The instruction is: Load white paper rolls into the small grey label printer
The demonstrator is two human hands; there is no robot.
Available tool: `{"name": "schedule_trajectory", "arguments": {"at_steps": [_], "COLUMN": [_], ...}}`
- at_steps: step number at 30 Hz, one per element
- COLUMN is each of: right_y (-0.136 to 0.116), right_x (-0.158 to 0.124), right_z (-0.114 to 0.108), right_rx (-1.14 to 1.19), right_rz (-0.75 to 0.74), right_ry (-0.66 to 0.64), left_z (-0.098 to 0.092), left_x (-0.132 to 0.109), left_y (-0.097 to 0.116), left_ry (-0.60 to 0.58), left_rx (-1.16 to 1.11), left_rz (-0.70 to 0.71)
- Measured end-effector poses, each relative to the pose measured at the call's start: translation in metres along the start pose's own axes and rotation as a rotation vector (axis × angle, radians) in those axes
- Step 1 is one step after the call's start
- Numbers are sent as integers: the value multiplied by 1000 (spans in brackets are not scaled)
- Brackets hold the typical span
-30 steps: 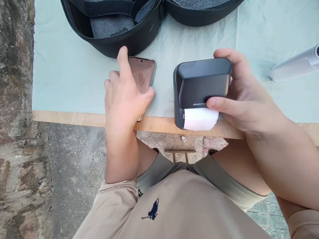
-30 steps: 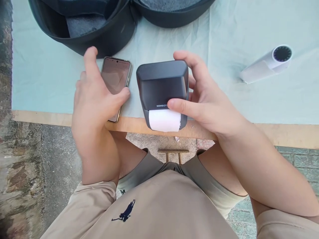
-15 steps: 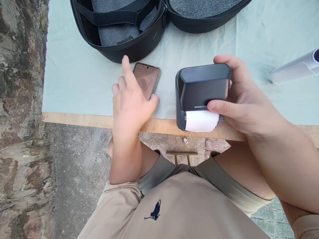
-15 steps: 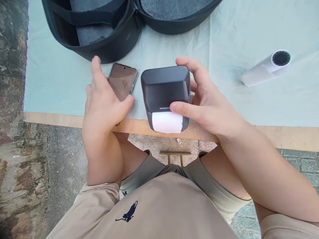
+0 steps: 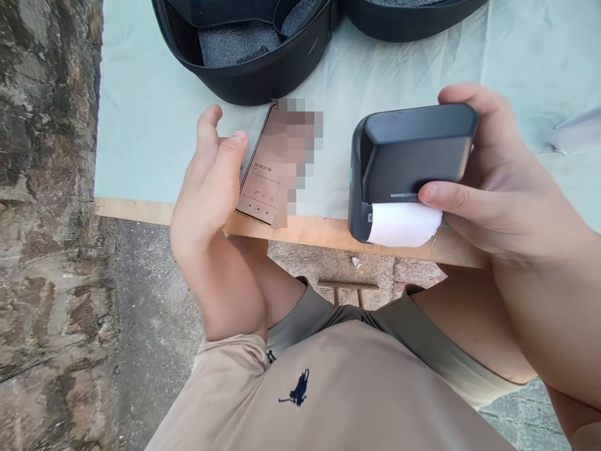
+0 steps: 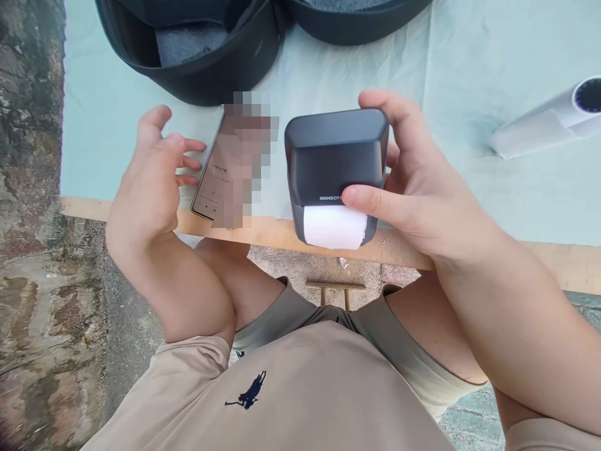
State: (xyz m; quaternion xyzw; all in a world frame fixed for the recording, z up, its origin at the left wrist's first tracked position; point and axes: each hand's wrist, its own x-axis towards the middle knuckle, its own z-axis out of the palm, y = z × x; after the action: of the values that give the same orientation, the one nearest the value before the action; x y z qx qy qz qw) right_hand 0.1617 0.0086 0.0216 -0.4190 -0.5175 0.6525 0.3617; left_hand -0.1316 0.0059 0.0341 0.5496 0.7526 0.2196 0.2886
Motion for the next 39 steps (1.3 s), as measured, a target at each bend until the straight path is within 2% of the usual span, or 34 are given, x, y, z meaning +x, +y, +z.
{"name": "schedule_trajectory", "arguments": {"at_steps": [3,7,11,24,29,39], "right_y": [0,0,0,0,1,1], "right_x": [0,-1,-1,-1,0,0], "right_z": [0,2,1,-1,0,0], "right_rx": [-8,-11,20,10,11,15], "right_rz": [-2,-8,7,13,14,13], "right_ry": [2,3,-13,-16,-14,-17], "left_z": [12,27,33,26,28,20], "left_x": [-3,-8,-9,-10,-8,-5], "left_y": [15,36,44,35,33,26], "left_ry": [-34,-39,-48,-68,-16,-53], "left_rx": [78,268,299,273,250,209], "left_rz": [7,98,74,114,75,61]}}
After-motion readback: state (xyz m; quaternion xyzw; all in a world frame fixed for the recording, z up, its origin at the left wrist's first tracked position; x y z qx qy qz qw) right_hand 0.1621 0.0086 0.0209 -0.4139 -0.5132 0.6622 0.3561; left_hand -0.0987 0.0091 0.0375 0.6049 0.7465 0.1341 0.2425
